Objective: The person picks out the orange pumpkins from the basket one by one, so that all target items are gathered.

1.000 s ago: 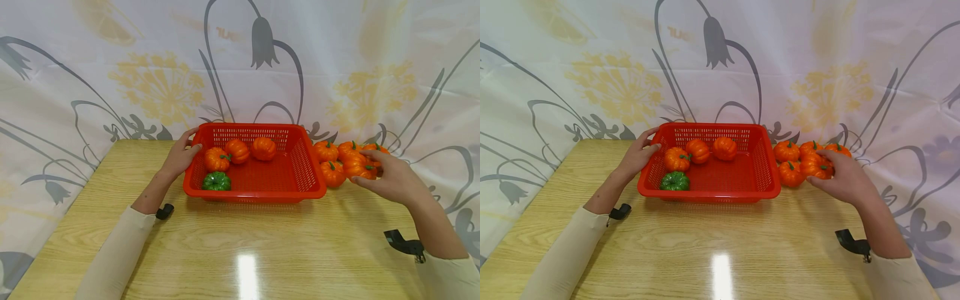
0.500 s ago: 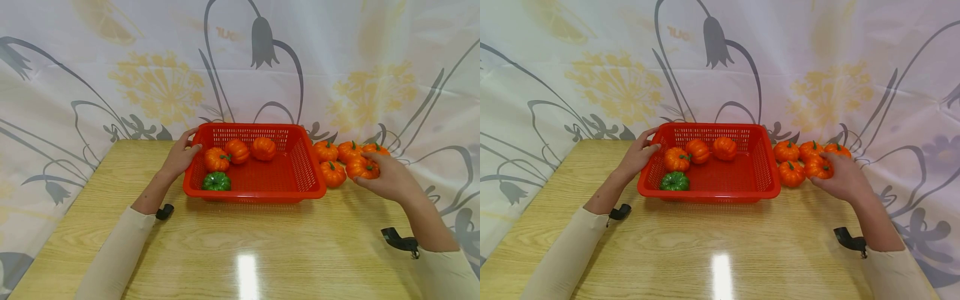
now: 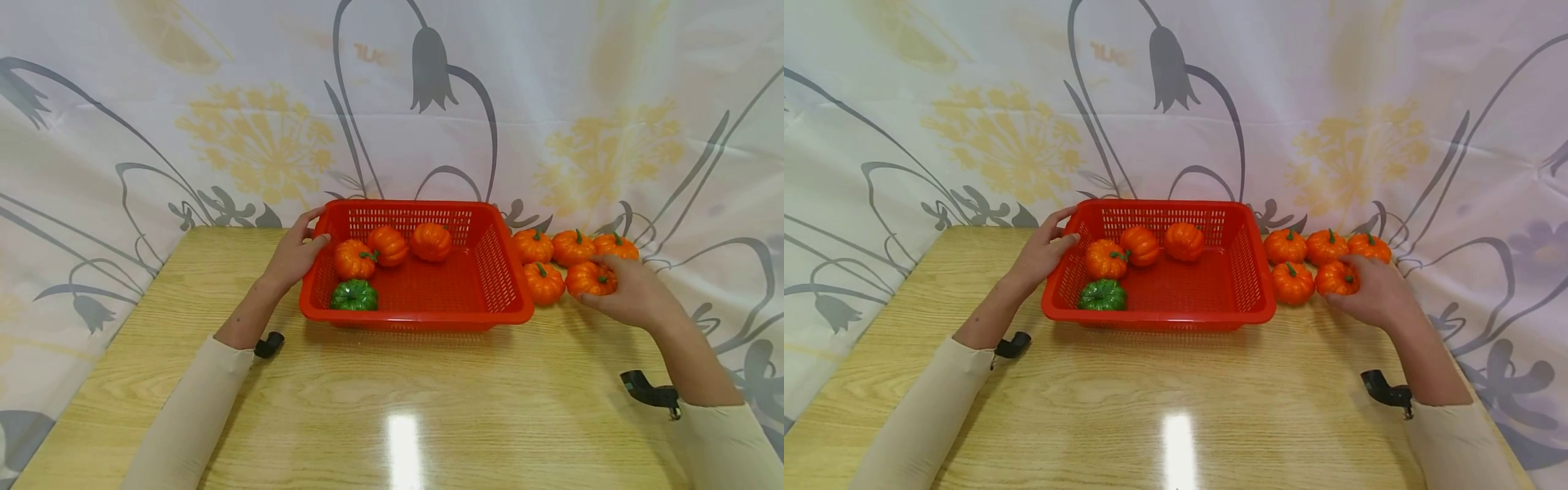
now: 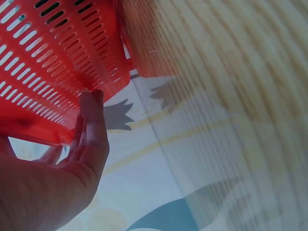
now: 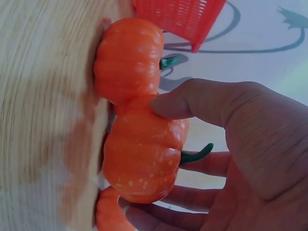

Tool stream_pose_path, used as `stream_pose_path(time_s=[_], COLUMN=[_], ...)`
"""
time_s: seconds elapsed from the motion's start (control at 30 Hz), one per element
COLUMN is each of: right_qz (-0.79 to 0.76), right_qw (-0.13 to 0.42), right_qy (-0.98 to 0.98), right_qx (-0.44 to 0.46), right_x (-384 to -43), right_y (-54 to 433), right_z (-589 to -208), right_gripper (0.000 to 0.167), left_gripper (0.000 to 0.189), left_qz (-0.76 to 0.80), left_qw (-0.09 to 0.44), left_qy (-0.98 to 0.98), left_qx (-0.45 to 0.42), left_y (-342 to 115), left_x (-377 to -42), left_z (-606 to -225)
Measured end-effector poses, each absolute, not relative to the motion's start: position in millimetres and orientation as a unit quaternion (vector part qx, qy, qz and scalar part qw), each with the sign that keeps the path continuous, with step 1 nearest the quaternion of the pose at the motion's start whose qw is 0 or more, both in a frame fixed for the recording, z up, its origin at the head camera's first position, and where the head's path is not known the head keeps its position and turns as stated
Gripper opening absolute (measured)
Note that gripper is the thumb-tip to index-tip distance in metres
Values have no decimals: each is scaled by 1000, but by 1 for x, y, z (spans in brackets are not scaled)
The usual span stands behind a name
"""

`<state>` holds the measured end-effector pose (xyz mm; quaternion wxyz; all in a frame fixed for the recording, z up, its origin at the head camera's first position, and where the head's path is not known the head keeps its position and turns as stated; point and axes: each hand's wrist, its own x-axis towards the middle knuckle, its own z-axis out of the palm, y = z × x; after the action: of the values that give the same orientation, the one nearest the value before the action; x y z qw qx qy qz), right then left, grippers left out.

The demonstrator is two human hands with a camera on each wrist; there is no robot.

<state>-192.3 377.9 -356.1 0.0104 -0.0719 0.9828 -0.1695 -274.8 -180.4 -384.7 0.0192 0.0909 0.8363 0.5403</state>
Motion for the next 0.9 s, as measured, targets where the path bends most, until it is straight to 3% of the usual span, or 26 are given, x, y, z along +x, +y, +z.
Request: stream_pose_path(time_s=[0.9], right_qz=[-157], right_qw=[13], right_qy=[985], right_qx=[-62], right_x=[-202], right_y=[382], right_z=[-379], right_gripper=[79], left_gripper=[63], left_qz=[542], left_qw=[21], left_qy=[835], left_qx=[90], left_y=[-180], left_x=[-273], left_z=[-384])
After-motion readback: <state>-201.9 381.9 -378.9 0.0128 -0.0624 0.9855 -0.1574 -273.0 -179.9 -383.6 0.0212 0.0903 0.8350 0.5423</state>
